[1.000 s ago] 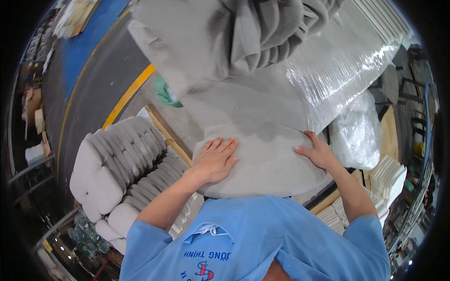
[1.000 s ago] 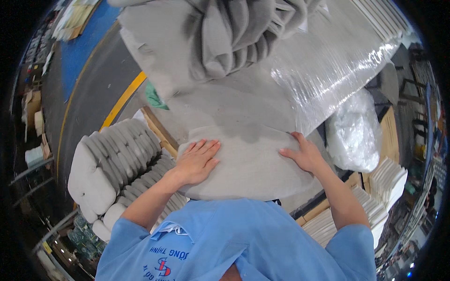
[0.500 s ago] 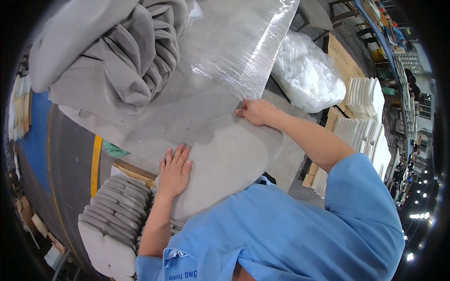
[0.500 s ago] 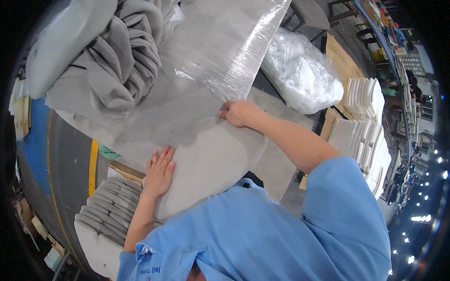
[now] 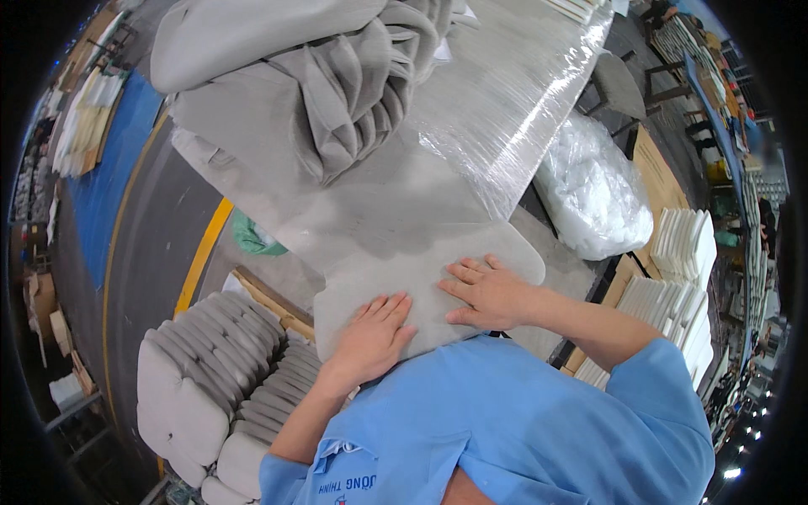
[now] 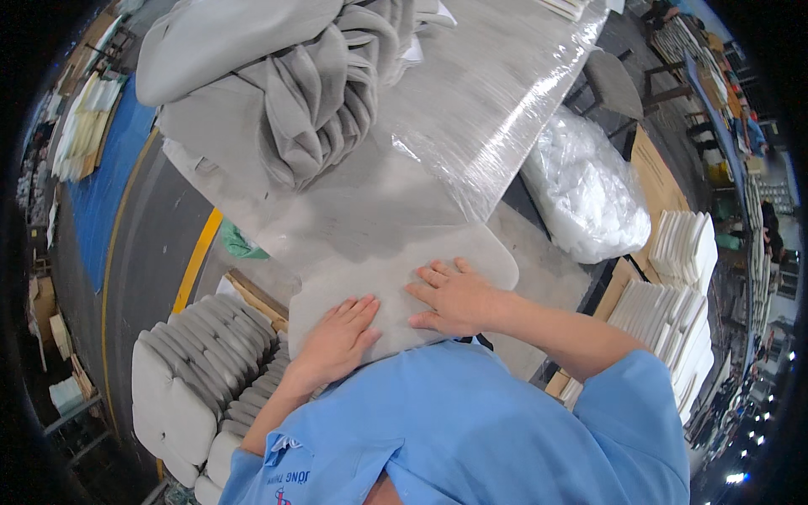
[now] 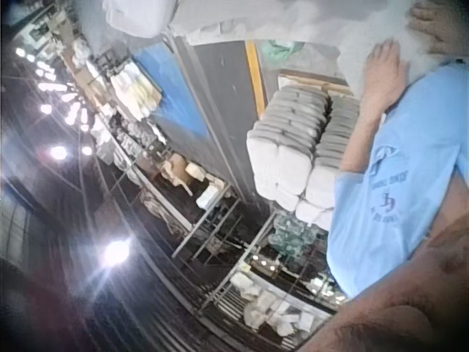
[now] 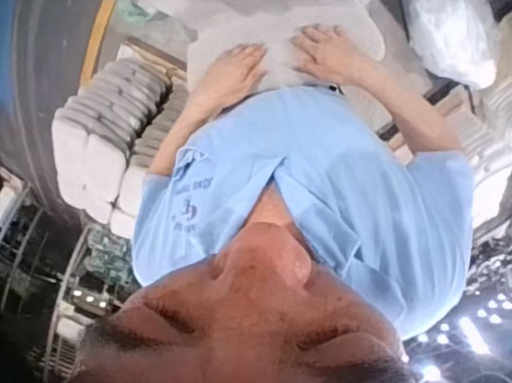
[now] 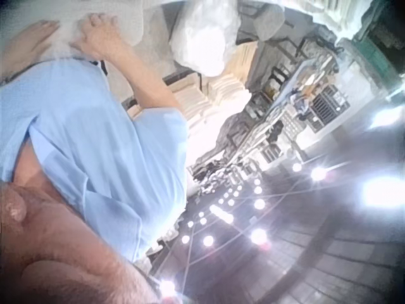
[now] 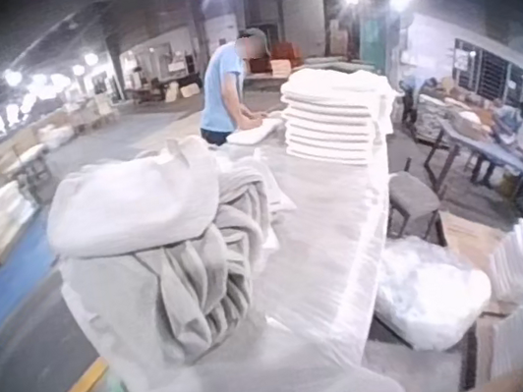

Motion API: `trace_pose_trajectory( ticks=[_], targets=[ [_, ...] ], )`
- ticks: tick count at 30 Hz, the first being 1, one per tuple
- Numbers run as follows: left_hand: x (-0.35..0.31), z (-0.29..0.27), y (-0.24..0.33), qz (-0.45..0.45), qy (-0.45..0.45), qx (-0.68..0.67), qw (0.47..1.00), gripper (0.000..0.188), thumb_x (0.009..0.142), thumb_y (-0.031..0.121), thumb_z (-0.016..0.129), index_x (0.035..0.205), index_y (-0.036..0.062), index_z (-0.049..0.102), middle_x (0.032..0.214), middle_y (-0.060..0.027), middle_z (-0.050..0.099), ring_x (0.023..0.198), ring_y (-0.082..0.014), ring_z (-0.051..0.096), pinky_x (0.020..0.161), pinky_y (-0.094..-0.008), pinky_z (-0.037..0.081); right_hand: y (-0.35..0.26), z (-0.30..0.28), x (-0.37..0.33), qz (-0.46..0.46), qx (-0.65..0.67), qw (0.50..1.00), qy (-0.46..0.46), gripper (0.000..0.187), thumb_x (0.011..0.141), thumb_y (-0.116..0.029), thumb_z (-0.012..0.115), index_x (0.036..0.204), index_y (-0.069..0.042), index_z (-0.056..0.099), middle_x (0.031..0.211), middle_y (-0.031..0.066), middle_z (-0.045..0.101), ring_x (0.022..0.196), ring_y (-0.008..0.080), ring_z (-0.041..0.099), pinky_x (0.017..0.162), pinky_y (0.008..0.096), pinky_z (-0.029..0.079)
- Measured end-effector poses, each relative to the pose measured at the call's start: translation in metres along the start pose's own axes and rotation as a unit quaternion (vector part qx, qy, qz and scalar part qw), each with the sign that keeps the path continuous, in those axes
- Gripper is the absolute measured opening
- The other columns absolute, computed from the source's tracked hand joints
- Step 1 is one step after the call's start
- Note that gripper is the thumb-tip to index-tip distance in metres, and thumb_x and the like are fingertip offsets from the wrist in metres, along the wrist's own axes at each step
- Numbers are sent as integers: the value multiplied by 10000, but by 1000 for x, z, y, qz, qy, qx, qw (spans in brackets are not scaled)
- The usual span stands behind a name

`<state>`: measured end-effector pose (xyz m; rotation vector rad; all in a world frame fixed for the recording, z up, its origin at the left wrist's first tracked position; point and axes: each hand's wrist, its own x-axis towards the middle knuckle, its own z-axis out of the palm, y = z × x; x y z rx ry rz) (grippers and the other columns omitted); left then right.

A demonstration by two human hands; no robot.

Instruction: The person inserts white foam cushions into gray fabric covers one at a time, smoothing the fabric and stacking the finished cushions on a nearby pallet. The person repeats this process for multiple cushions throughout the clip.

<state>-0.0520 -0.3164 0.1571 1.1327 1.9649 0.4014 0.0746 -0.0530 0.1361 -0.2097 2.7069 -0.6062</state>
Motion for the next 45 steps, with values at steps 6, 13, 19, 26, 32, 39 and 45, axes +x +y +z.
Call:
trace_pose_trajectory(
  ticks=[6,13,19,26,32,39,45],
  targets=[
    [44,23,-15,-55,5,28,998,671,1098,457,350,1632,52,327,1718,-167,270,1587,-343,253,1290,-488,204,14,11,45,95,75,992,-30,504,1014,-421,595,1381,-77,624,1462,185,562,1393,379,491,1118,571,377],
    [84,20,-30,-93,23,57,994,723,1080,481,382,1648,49,268,1725,-176,227,1595,-352,215,1275,-529,207,45,21,117,208,-21,975,71,328,930,-248,714,1228,-110,720,1219,121,661,1198,366,595,996,520,469],
    [111,22,-39,-125,248,125,952,636,979,408,631,1461,14,502,1610,-185,398,1510,-382,340,1229,-573,250,62,37,115,148,107,963,196,154,970,-205,657,1083,-103,634,1006,158,689,1092,380,640,899,551,484],
    [140,-1,-69,-85,235,17,968,302,985,381,656,1038,83,671,1023,-162,707,1005,-421,657,875,-556,478,66,36,119,119,148,957,221,127,1007,-196,590,1054,-98,523,960,204,677,944,471,648,783,554,507],
    [157,10,-88,-37,304,39,951,239,1021,349,619,977,116,654,804,-152,695,758,-429,679,658,-539,520,68,33,132,141,156,959,189,104,1018,-182,563,1054,-90,534,973,194,690,959,448,666,770,556,514],
    [165,14,-99,-39,318,71,945,244,1029,343,609,921,124,620,764,-137,688,740,-407,683,623,-518,520,75,41,141,141,156,958,193,77,1005,-141,562,1053,-81,556,970,180,707,925,437,677,757,542,524],
    [172,8,-101,-52,291,108,949,266,1005,349,638,902,105,622,773,-138,705,764,-387,698,646,-525,515,81,42,146,146,149,963,169,109,994,-184,578,1073,-110,558,1037,163,726,926,415,701,766,538,537]
  ],
)
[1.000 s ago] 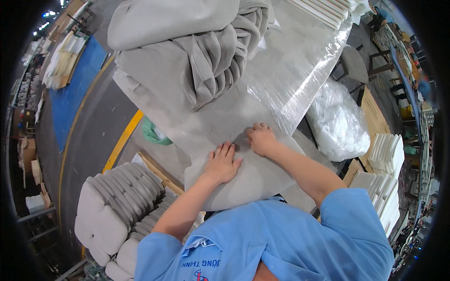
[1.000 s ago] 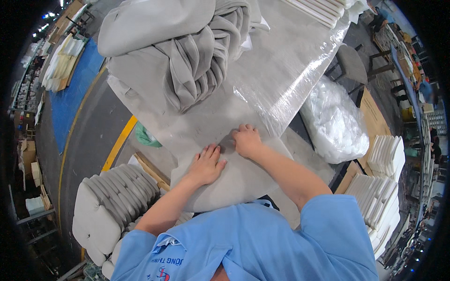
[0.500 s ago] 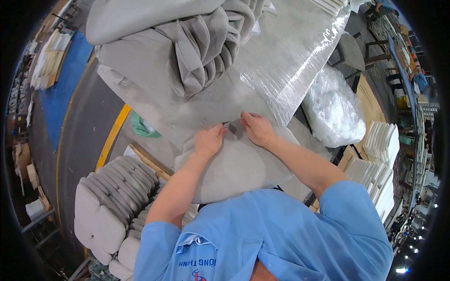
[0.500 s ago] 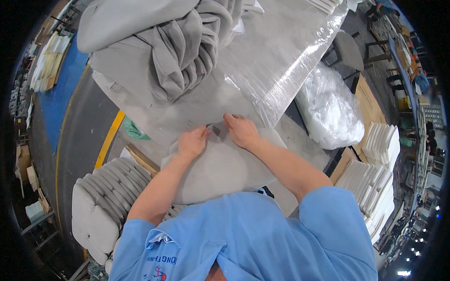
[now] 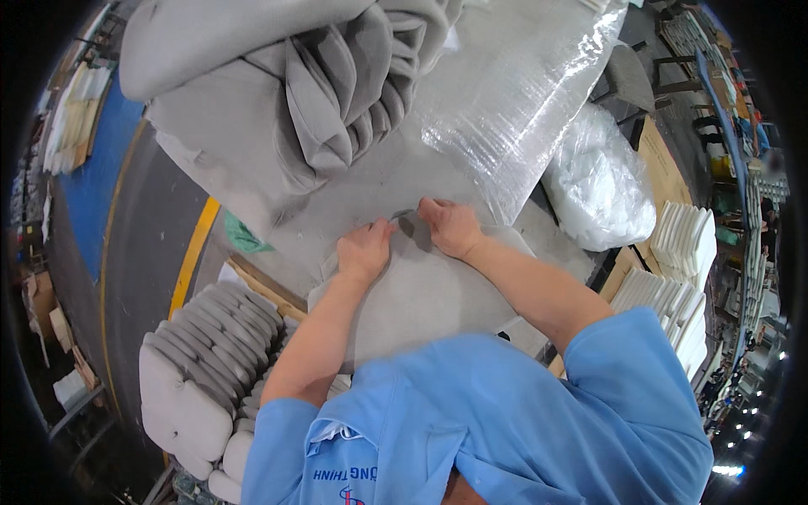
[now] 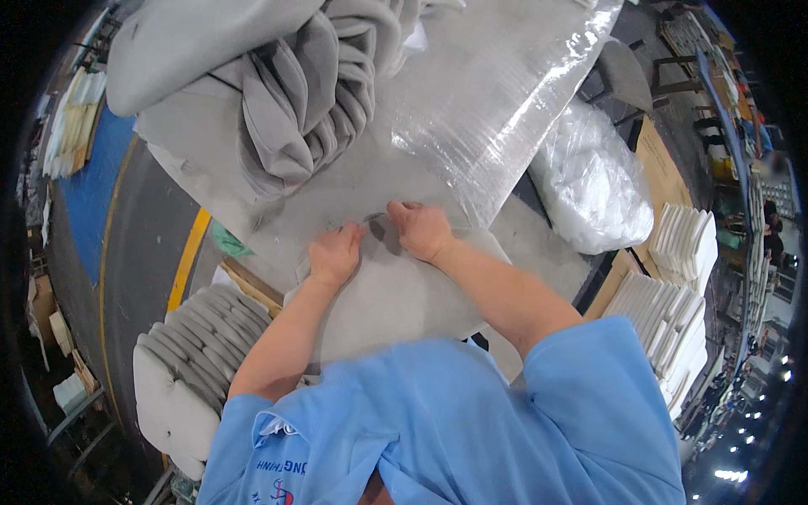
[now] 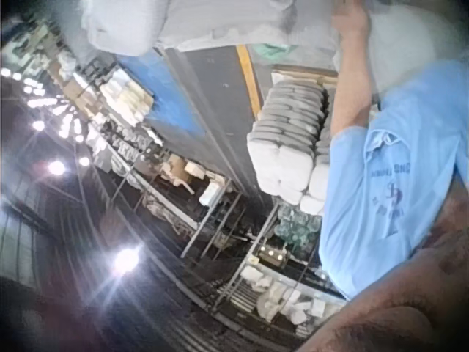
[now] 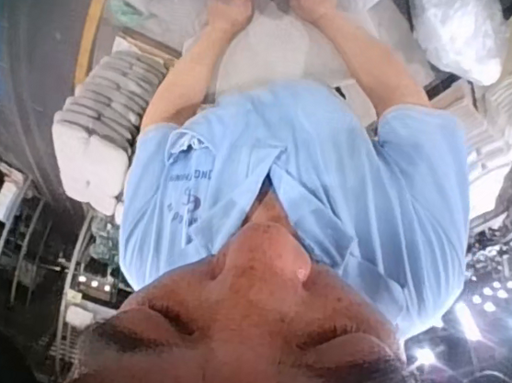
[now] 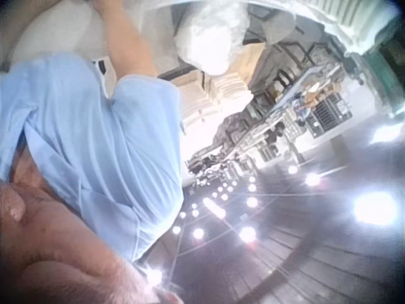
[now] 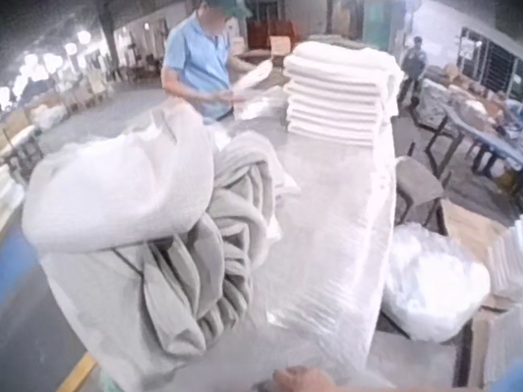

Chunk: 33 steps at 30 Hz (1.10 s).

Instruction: The person inserts white foam cushions into gray fabric covers one at a time, smoothing the fabric and stacking the finished cushions on a nearby pallet. The person repeats this process for multiple cushions throughout the clip.

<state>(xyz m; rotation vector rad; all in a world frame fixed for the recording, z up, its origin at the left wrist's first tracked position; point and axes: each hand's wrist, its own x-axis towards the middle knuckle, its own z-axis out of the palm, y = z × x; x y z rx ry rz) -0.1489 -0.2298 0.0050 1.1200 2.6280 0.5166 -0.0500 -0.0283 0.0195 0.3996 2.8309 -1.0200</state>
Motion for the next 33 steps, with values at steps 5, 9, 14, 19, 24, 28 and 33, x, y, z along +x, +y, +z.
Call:
trace_pose_trajectory(
  ticks=[5,9,14,19,24,28,33],
  targets=[
    [-4,-35,-18,36,-77,-45,995,330,978,405,672,927,79,665,805,-154,714,800,-403,693,687,-522,511,5,-22,-3,2,-18,996,-93,171,999,-232,594,1111,-103,594,1067,167,729,1000,415,689,820,540,533],
    [-25,-63,-50,-16,-177,-31,984,344,980,416,674,946,76,715,840,-195,707,848,-426,679,726,-523,507,24,-50,-22,-34,-30,991,-124,203,1000,-253,605,1116,-92,645,1037,168,712,1041,415,664,866,532,522],
    [-33,-48,-46,-67,-115,-33,991,360,1001,411,646,890,74,707,825,-182,707,825,-419,680,728,-519,511,31,-32,-22,-27,-38,997,-58,175,989,-239,630,1066,-88,674,993,147,698,1014,397,660,859,512,531],
    [-36,-31,-53,-90,-97,10,991,332,1013,398,625,893,103,718,824,-162,716,818,-395,691,725,-500,523,27,-26,-15,-21,-19,1000,-5,126,982,-196,637,1059,-104,673,980,130,697,1017,375,660,854,492,539],
    [-23,-49,-54,-76,-89,-37,992,346,1004,414,636,922,95,741,882,-145,741,851,-378,704,753,-487,534,24,-32,-10,-7,-38,999,-31,199,951,-222,676,1118,-113,685,1082,127,692,1116,370,632,925,481,526],
    [-24,-92,-56,-104,-122,-114,980,359,1009,424,625,1056,93,757,979,-120,760,982,-376,694,839,-488,526,6,-56,-19,-20,-42,999,-23,399,923,-309,718,1273,-119,685,1270,170,660,1240,388,586,1047,490,478],
    [-111,-114,-78,-45,-196,-203,958,417,1065,429,542,1313,147,723,1219,-98,760,1187,-343,662,1009,-449,494,-18,-120,-78,-14,-44,960,-275,553,991,-409,650,1435,-83,617,1460,217,576,1389,400,508,1168,456,400]
  ],
)
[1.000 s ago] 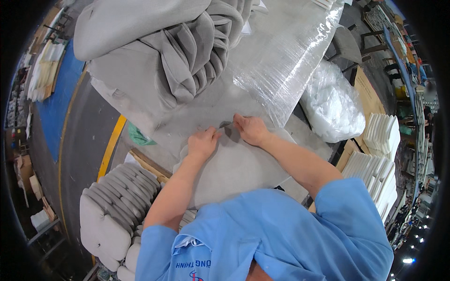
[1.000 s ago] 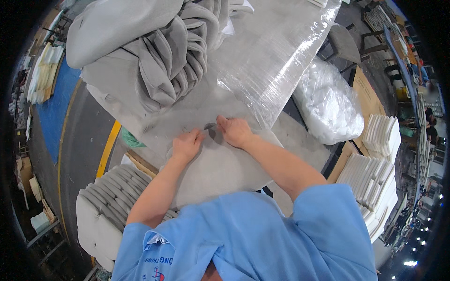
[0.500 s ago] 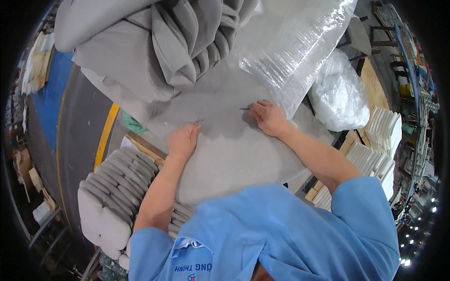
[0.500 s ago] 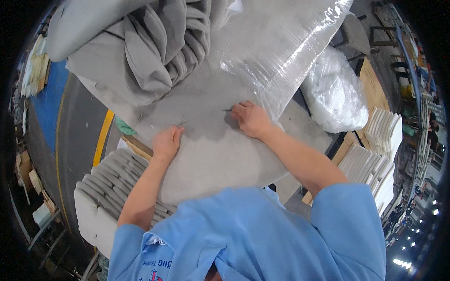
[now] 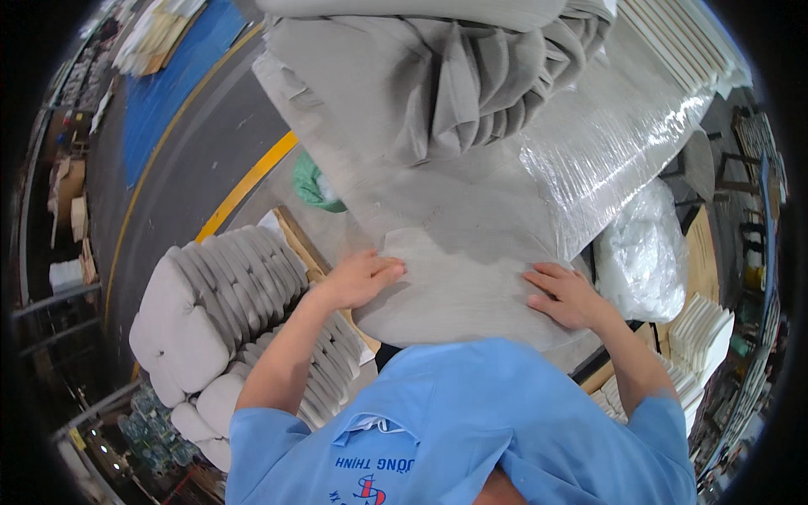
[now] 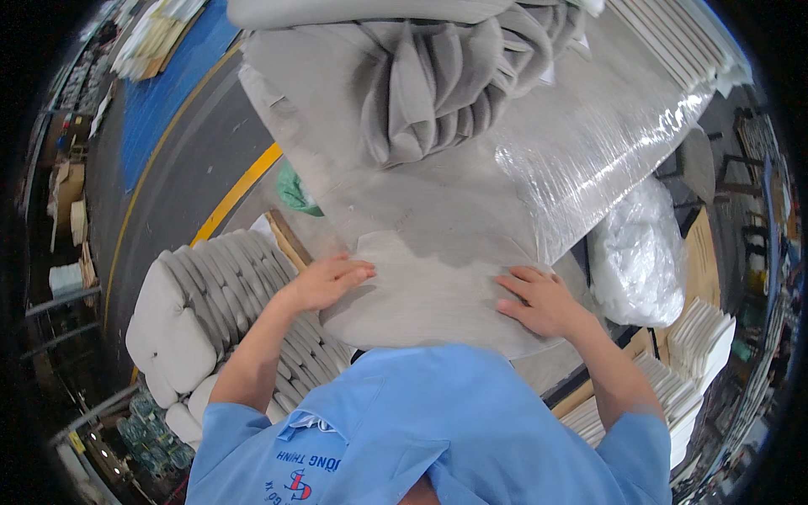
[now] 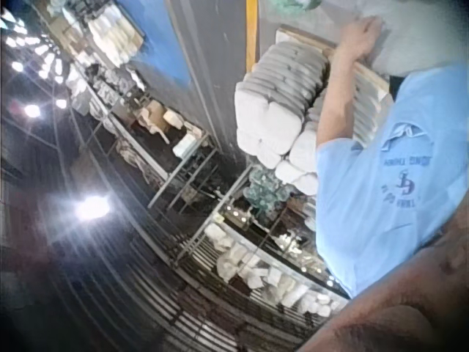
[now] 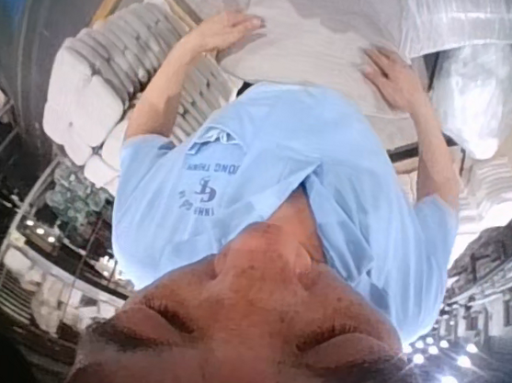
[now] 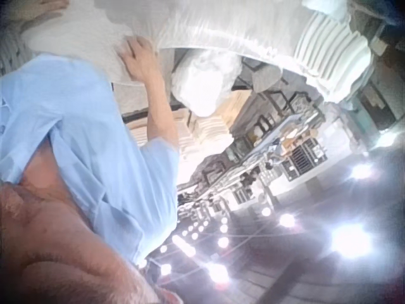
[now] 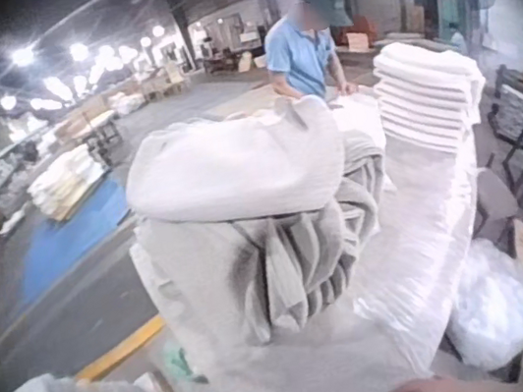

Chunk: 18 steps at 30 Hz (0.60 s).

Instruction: The person inserts white foam cushions into gray fabric covers one at a time, smoothing the fabric and stacking the finished cushions on a nearby pallet. The person repeats this process for multiple cushions throughout the clip.

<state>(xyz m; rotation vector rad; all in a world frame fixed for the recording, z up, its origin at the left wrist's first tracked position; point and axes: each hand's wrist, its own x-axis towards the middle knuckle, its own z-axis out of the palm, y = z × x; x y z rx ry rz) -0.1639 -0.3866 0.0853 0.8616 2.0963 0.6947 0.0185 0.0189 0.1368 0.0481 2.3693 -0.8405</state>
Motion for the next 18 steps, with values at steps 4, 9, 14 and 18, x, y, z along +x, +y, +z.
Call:
trace_pose_trajectory(
  ticks=[4,9,14,18],
  targets=[
    [-4,17,-11,-143,27,-238,960,451,1074,433,555,1332,99,715,1375,-122,697,1287,-296,623,1111,-407,453,59,17,0,96,147,981,88,557,1005,-436,626,1411,-55,642,1458,235,587,1364,399,539,1149,432,410],
    [-16,44,-26,-306,312,-150,887,633,1037,593,563,1360,62,684,1352,-135,702,1212,-297,666,1054,-402,495,62,13,1,275,124,942,144,493,1052,-375,594,1359,6,653,1293,214,685,1170,305,660,1015,395,497],
    [-34,33,11,-370,157,-575,713,698,1037,588,584,1429,11,607,1374,-148,675,1235,-261,650,1040,-403,504,71,32,-11,258,403,869,125,525,1041,-399,615,1332,37,656,1171,175,726,1072,217,678,944,363,518],
    [-27,-2,32,-267,135,-578,760,746,1046,560,588,1496,-31,516,1471,-178,601,1341,-256,577,1106,-408,455,77,36,-26,192,369,866,277,544,1076,-408,585,1372,48,615,1251,131,699,1116,193,651,983,337,493]
  ],
)
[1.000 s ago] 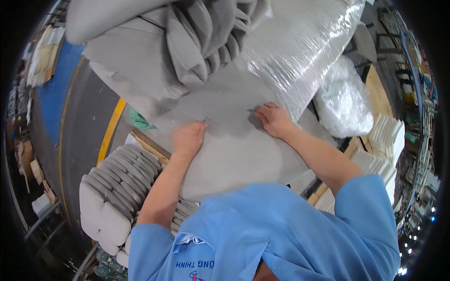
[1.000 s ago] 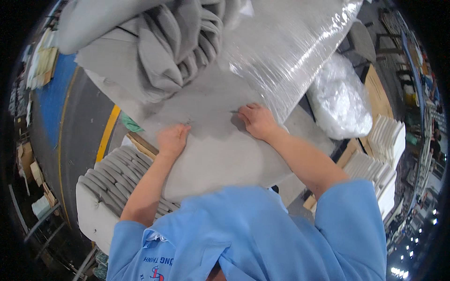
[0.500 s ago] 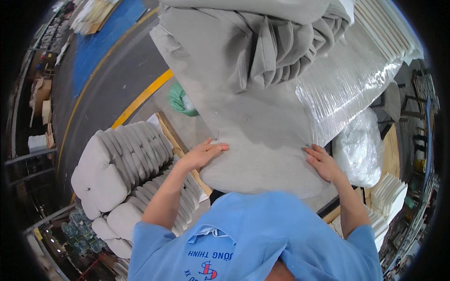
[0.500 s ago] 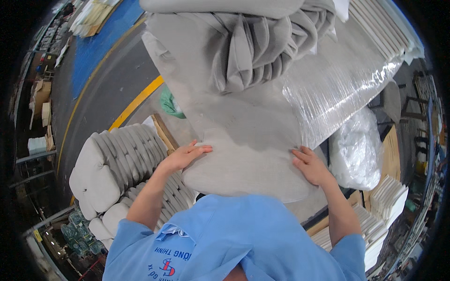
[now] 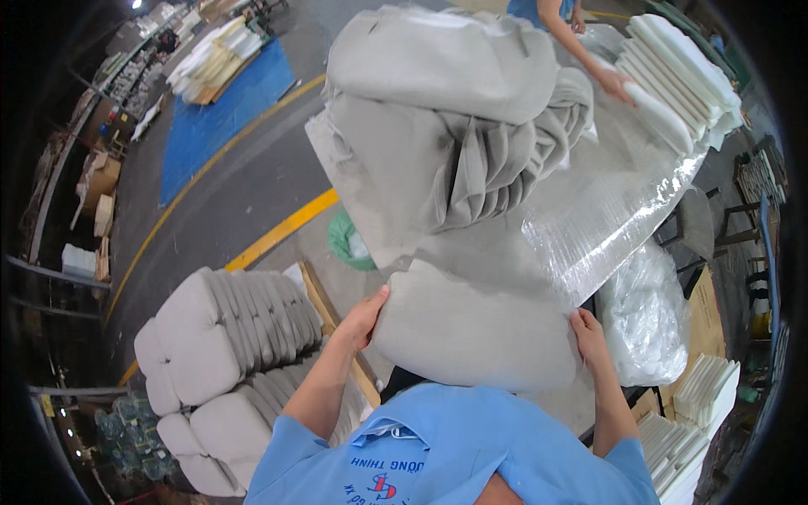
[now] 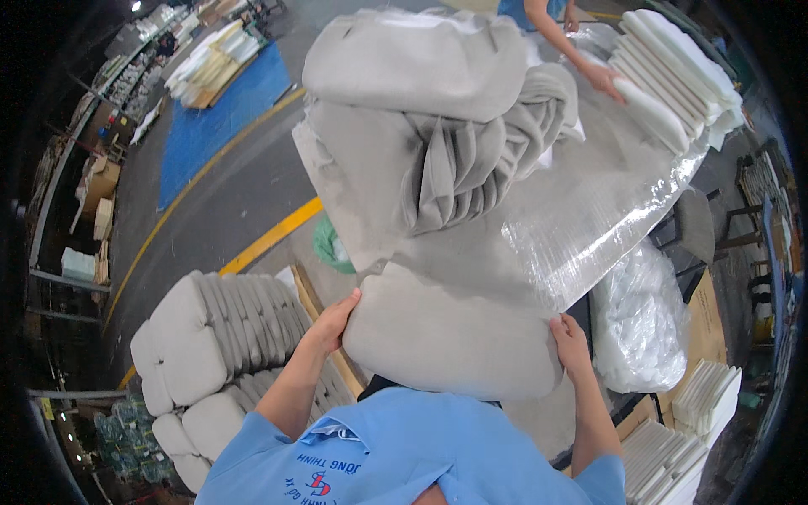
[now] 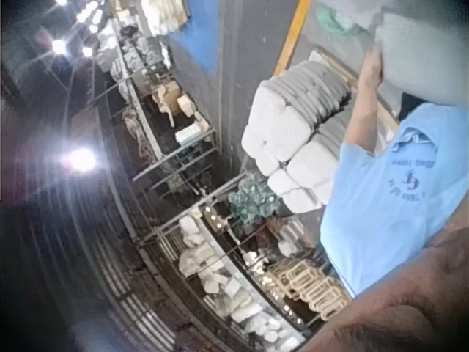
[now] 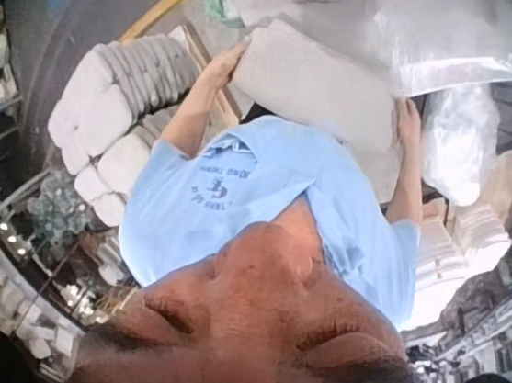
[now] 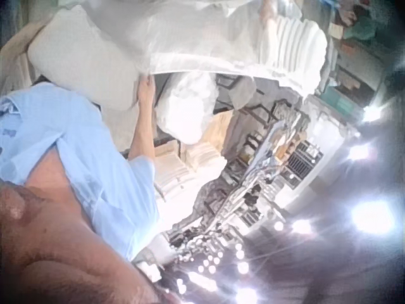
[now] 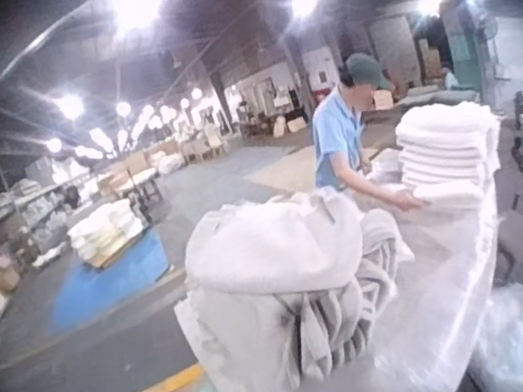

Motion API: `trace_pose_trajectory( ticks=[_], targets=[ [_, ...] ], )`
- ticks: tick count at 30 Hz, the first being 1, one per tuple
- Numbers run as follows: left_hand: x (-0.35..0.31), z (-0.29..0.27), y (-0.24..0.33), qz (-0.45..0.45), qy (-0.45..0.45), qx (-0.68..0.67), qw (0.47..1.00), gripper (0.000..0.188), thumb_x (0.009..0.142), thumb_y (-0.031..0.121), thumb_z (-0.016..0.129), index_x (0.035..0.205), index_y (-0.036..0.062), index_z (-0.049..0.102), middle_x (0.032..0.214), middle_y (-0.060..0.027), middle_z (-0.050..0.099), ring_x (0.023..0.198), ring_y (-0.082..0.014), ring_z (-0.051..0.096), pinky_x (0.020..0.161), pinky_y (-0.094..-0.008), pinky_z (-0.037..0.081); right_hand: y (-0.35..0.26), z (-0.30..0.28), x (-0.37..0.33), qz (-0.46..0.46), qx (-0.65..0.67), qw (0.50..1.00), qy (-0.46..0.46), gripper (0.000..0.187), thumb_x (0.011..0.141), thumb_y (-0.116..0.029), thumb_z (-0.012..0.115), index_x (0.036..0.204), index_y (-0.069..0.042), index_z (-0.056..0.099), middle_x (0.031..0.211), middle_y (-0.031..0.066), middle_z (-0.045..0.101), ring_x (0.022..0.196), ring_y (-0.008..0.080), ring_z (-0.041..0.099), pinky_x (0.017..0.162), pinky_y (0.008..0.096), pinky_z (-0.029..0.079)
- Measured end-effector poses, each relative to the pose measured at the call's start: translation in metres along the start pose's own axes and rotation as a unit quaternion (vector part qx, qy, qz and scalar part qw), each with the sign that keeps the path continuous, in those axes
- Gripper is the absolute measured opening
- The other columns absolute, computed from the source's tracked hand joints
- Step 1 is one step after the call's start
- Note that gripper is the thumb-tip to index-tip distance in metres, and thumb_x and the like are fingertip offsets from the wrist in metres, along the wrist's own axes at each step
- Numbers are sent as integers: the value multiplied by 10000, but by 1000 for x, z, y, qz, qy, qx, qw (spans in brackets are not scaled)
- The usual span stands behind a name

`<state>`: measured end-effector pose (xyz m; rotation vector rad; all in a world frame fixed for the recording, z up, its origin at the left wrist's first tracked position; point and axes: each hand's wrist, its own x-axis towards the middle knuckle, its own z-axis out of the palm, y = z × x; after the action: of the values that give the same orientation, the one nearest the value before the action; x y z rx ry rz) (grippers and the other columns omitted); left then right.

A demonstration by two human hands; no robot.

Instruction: The person inserts white foam cushions into gray fabric covers one at a time, smoothing the fabric and stacking the finished cushions on a nearby pallet. The person repeats this process for multiple cushions throughout the clip.

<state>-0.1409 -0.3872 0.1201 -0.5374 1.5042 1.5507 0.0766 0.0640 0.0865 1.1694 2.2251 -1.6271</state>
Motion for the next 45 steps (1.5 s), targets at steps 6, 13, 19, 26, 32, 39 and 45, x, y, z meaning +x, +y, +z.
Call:
trace_pose_trajectory(
  ticks=[6,13,19,26,32,39,45],
  targets=[
    [-29,51,40,296,-8,101,950,656,1105,453,512,1527,-47,451,1542,-138,521,1427,-206,453,1196,-349,324,-10,-9,-39,-37,320,940,113,612,1122,-503,460,1381,31,610,1288,107,682,1198,185,605,1058,320,434],
    [-36,73,29,404,-95,81,906,511,1125,356,428,1479,-5,502,1491,-96,524,1387,-189,447,1189,-343,301,41,32,-75,-78,540,809,222,545,1118,-473,468,1258,24,644,1210,103,688,1164,200,627,1025,360,463],
    [-20,51,-8,418,-102,-14,903,474,1117,301,387,1466,9,518,1532,-135,505,1475,-236,385,1243,-379,224,54,50,-91,-103,513,823,221,510,1116,-441,467,1208,25,652,1159,108,689,1134,201,628,1014,358,463],
    [-26,51,-15,456,-84,9,886,461,1113,300,393,1439,6,533,1546,-158,495,1492,-254,378,1258,-403,218,63,46,-101,-70,501,842,187,454,1125,-394,436,1251,-12,646,1199,85,679,1163,196,622,1050,355,456],
    [3,47,-39,370,-5,-179,911,507,1088,409,423,1388,31,577,1427,-152,585,1362,-280,528,1182,-444,387,53,47,-114,-26,424,890,166,461,1084,-336,452,1293,2,687,1203,100,698,1146,188,614,1039,326,443],
    [11,45,-37,290,-6,-198,936,582,1087,502,365,1381,65,612,1386,-116,611,1347,-253,535,1154,-423,396,41,58,-133,-89,518,835,163,559,1145,-381,341,1331,47,650,1266,121,715,1177,197,640,1075,329,448],
    [3,42,-31,284,6,-178,942,674,1096,601,341,1457,65,535,1457,-120,567,1396,-255,485,1203,-435,320,44,71,-149,-176,466,850,173,435,1101,-328,477,1308,4,666,1250,77,701,1148,140,606,1055,296,435]
  ],
)
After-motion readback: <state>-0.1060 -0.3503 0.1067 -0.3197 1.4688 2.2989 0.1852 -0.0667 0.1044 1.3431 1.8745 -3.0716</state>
